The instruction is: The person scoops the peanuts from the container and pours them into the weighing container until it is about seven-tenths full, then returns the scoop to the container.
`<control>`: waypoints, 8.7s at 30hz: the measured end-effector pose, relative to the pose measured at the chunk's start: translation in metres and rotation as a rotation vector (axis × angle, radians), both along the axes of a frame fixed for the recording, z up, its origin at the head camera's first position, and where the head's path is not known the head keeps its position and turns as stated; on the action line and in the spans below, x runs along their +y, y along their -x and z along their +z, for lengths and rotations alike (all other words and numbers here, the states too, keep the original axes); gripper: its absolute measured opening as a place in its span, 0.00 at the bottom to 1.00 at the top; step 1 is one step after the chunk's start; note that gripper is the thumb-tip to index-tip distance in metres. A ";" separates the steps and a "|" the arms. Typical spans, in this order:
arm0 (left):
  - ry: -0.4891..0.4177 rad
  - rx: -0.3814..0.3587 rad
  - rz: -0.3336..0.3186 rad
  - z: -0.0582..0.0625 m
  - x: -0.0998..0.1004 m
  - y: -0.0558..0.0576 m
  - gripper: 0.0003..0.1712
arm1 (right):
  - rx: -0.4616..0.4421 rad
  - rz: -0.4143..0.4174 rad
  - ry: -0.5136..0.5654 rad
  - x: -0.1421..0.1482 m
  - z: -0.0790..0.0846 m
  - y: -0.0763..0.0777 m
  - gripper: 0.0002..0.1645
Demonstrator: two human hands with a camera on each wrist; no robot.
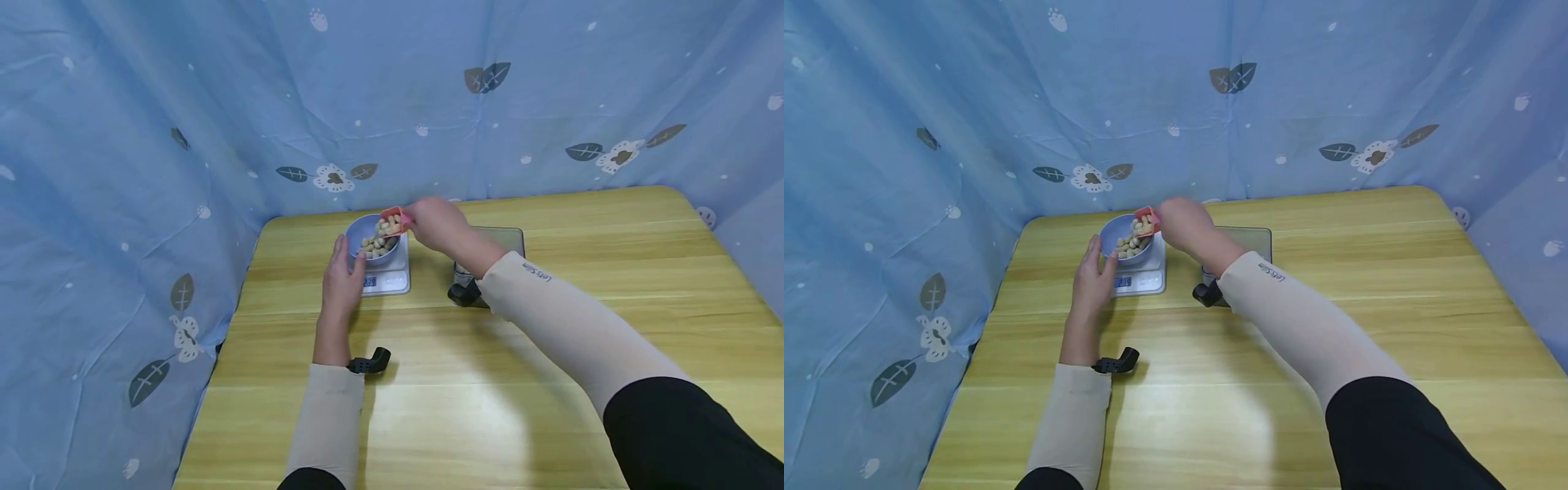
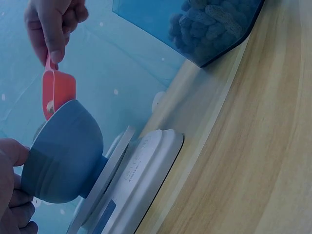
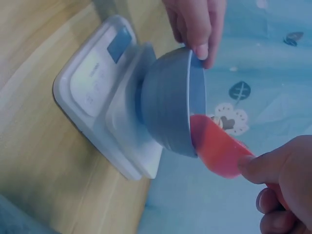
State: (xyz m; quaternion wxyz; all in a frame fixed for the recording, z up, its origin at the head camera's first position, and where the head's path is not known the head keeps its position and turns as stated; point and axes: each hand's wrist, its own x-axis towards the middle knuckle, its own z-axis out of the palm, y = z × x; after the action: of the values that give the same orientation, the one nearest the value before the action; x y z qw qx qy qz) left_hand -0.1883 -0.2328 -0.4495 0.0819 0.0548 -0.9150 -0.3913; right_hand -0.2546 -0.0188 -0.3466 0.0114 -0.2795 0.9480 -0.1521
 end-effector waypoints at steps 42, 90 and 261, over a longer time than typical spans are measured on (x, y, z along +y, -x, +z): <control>-0.024 -0.030 0.014 0.001 0.004 -0.004 0.39 | -0.114 -0.123 0.280 0.143 0.017 -0.050 0.14; 0.103 0.136 -0.524 0.027 0.139 -0.047 0.36 | 0.315 0.011 -0.207 0.149 0.002 -0.069 0.10; -0.007 -0.012 0.003 0.003 0.011 -0.004 0.40 | 0.224 0.101 0.074 0.006 -0.005 -0.019 0.10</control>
State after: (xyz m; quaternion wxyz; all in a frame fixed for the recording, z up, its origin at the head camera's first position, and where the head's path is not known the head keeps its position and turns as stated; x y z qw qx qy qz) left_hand -0.1843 -0.2217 -0.4463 0.0770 0.0589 -0.9140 -0.3939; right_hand -0.2353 -0.0124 -0.3518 -0.0971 -0.3425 0.9217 -0.1538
